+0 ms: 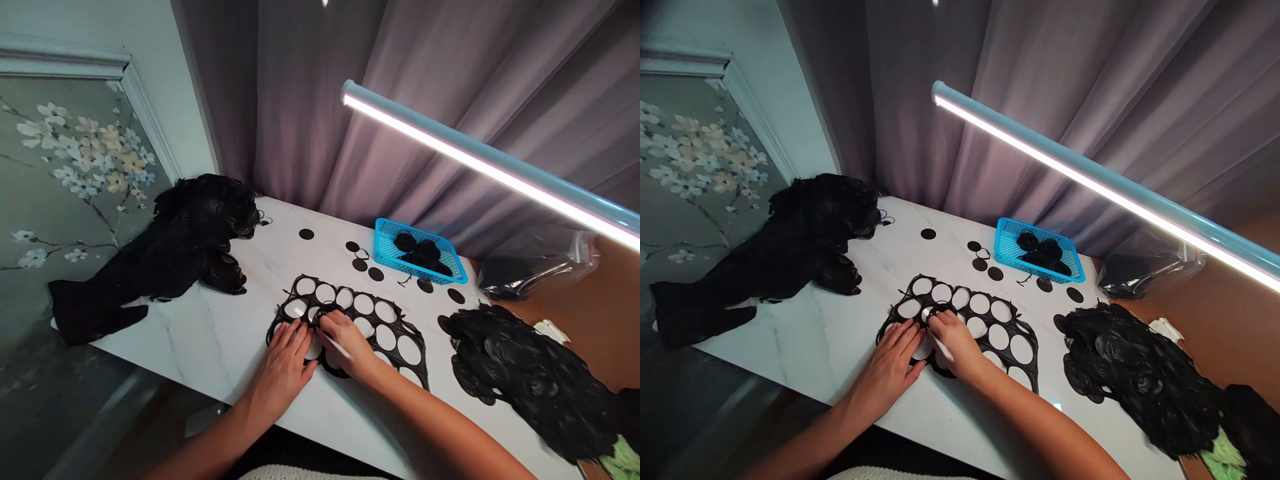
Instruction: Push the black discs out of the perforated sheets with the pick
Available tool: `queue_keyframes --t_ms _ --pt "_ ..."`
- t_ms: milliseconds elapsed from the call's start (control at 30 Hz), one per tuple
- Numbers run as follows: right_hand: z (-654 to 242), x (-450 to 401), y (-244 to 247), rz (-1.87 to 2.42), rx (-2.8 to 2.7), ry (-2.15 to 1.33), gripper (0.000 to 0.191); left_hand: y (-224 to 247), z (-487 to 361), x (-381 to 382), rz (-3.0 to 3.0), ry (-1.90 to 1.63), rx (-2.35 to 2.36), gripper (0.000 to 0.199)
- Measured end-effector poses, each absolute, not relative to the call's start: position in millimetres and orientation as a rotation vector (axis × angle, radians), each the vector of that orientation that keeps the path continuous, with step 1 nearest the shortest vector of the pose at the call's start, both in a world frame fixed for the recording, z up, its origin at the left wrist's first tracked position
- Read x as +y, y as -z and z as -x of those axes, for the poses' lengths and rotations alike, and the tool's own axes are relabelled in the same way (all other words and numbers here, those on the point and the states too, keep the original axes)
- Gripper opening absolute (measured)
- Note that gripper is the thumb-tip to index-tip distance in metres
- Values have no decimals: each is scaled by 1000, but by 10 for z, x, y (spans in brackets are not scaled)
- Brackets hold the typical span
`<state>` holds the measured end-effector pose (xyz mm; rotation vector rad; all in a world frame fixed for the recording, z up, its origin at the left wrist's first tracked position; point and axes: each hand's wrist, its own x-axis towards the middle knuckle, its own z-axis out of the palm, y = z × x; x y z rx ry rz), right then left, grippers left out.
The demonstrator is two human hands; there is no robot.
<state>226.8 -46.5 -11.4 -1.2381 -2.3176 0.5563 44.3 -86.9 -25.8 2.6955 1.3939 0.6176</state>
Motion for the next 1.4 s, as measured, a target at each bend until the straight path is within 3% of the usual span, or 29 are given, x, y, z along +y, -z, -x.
queue_keyframes --t_ms 133,300,533,700,900,1400 --pt "-2415 -278 106 1194 -2365 -366 19 227 -446 -863 -2692 -600 1396 40" --pt "-2928 461 -83 1595 -1685 -225 19 192 -449 -887 -2667 -617 1410 40" --pt "-2481 492 -83 1277 -1386 -1287 31 220 -325 -884 -2660 -666 1486 47" --pt "-2065 165 -61 1098 -1508 -1571 29 256 -206 -877 -2644 -650 1606 48" --pt "-2042 20 -34 1055 -1959 -1305 22 233 -179 -901 -2645 -626 1597 44" --pt "-2028 -24 34 1056 -2132 -1017 19 244 -176 -894 -2628 -641 1585 45"
